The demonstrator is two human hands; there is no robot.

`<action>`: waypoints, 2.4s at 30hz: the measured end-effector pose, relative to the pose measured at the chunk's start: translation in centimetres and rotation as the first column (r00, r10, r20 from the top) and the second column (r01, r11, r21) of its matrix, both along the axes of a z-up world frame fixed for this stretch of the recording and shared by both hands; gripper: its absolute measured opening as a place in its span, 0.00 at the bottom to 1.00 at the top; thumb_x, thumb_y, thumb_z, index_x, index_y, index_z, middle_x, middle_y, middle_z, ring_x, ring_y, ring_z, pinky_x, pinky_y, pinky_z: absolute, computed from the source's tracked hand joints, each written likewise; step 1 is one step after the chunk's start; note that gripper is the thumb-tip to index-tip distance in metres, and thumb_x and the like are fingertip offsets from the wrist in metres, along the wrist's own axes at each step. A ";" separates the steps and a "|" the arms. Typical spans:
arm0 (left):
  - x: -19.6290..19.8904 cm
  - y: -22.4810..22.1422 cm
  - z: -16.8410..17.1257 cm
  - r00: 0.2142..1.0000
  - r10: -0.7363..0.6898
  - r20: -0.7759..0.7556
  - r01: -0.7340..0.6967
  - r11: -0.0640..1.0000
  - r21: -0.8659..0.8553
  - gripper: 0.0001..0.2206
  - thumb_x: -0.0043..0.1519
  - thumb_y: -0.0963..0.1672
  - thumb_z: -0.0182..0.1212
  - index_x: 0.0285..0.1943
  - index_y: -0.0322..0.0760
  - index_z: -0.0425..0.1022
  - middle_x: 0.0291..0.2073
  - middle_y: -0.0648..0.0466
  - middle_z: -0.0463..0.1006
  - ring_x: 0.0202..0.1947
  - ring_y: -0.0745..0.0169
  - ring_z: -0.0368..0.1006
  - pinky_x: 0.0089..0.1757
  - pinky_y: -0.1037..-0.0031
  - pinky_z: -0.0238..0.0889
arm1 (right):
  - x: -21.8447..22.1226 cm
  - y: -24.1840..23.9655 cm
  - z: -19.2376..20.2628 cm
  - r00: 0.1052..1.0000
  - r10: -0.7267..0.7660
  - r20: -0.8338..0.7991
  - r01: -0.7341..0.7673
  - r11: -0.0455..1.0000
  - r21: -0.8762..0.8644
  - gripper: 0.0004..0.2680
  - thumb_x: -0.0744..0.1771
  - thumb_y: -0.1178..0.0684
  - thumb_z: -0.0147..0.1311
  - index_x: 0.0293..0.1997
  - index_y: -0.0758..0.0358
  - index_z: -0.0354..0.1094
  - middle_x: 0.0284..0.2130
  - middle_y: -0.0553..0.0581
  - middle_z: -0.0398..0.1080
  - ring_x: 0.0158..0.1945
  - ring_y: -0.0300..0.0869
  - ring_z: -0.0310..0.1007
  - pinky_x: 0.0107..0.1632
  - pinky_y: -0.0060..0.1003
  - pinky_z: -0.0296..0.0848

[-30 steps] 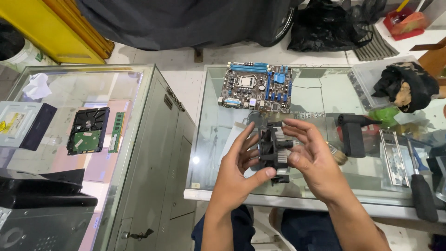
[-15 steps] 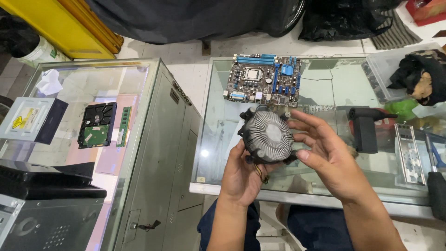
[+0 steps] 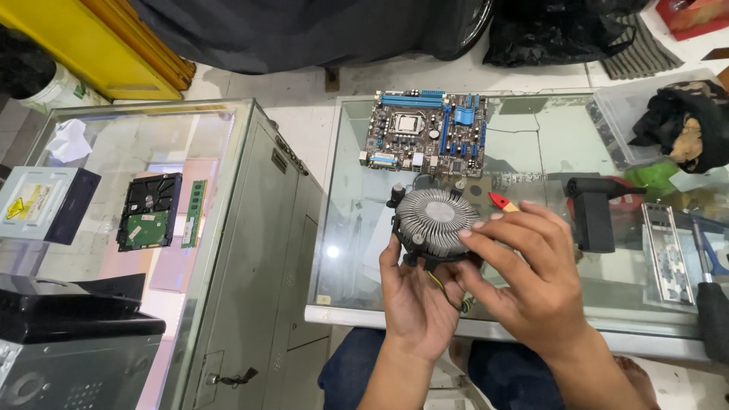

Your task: Inspecting and cleaning a CPU fan, followed by using a multimeter to test electrical components on a motherboard.

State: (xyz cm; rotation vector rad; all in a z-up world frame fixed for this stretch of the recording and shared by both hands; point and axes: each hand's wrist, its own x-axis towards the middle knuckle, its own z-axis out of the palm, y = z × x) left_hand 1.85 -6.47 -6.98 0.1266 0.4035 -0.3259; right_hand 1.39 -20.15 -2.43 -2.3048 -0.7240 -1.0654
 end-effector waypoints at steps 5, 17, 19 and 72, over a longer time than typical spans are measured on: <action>-0.5 -0.3 -0.5 1.000 0.009 -0.004 -0.009 0.998 -0.066 0.23 0.64 0.53 0.59 0.60 0.35 0.74 0.49 0.47 0.82 0.46 0.58 0.79 0.44 0.74 0.75 | -0.2 -0.3 0.0 0.999 0.009 0.049 -0.005 0.998 -0.065 0.07 0.67 0.55 0.63 0.48 0.60 0.75 0.43 0.53 0.74 0.50 0.49 0.74 0.67 0.63 0.64; -0.5 -0.5 -0.2 0.973 0.075 0.217 -0.098 0.990 0.097 0.22 0.63 0.50 0.57 0.65 0.40 0.68 0.54 0.45 0.77 0.49 0.55 0.75 0.44 0.72 0.71 | 0.0 -0.8 -0.9 0.999 0.033 0.033 -0.032 0.999 -0.023 0.07 0.67 0.55 0.61 0.47 0.62 0.75 0.42 0.55 0.73 0.50 0.49 0.76 0.72 0.61 0.59; -0.4 -0.6 0.5 0.940 0.140 0.312 -0.182 0.977 0.109 0.25 0.63 0.47 0.57 0.71 0.47 0.61 0.59 0.44 0.73 0.52 0.52 0.72 0.45 0.69 0.72 | 0.0 -0.6 -0.7 0.999 0.038 0.025 -0.038 0.999 -0.007 0.08 0.66 0.55 0.61 0.49 0.62 0.74 0.44 0.56 0.73 0.52 0.50 0.74 0.73 0.62 0.58; -1.5 -2.4 1.0 0.419 -0.104 0.902 -0.907 -0.093 0.410 0.31 0.65 0.44 0.60 0.72 0.28 0.48 0.64 0.34 0.59 0.69 0.33 0.64 0.67 0.48 0.65 | -2.4 1.2 -1.0 0.997 -0.009 -0.083 0.042 0.912 0.408 0.09 0.62 0.55 0.62 0.44 0.65 0.73 0.41 0.61 0.70 0.49 0.49 0.74 0.63 0.46 0.77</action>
